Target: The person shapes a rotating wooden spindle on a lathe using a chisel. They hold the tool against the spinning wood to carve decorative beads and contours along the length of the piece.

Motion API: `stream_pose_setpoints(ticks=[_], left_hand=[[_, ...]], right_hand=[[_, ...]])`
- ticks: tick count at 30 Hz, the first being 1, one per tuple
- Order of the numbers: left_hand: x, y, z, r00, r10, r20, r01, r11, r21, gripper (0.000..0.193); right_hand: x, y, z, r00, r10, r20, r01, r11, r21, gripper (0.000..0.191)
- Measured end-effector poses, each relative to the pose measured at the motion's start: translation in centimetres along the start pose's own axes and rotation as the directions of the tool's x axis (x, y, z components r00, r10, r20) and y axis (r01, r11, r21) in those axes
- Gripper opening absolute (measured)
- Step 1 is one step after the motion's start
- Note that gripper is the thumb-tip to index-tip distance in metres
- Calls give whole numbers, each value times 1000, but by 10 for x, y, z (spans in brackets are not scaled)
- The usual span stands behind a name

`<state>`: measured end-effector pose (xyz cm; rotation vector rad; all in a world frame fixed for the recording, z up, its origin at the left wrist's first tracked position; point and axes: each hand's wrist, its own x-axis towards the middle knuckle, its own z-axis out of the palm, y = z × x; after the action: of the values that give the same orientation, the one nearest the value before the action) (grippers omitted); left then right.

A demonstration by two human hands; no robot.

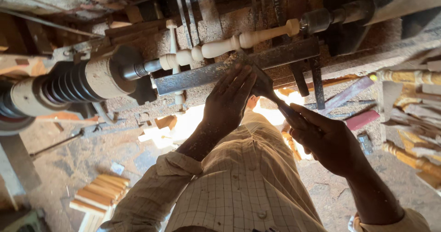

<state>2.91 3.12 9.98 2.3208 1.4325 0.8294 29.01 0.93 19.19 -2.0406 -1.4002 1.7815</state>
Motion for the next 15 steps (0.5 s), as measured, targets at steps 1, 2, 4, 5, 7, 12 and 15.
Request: stream_pose_setpoints(ticks=[1, 2, 4, 5, 7, 12, 15], left_hand=[[1, 2, 0, 1000, -11, 1, 11, 1000, 4, 48], [2, 4, 1, 1000, -19, 4, 19, 1000, 5, 48], [5, 6, 4, 999, -30, 9, 30, 999, 34, 49], [6, 7, 5, 999, -37, 11, 37, 998, 49, 50], [6, 10, 7, 999, -44, -4, 44, 997, 64, 49], [9, 20, 15, 997, -69, -38, 72, 995, 76, 47], [13, 25, 20, 996, -83, -38, 86, 993, 80, 50]], right_hand=[[4, 1, -4, 999, -22, 29, 21, 1000, 4, 62], [8, 2, -8, 998, -41, 53, 40, 999, 12, 62], [15, 4, -18, 993, -76, 86, 76, 997, 9, 61], [19, 6, -23, 991, -93, 101, 93, 996, -2, 61], [26, 8, -32, 982, -131, 136, 137, 990, -36, 58], [52, 11, -65, 963, -148, 224, 179, 975, -128, 54], [74, 11, -87, 962, -106, 253, 152, 973, -173, 52]])
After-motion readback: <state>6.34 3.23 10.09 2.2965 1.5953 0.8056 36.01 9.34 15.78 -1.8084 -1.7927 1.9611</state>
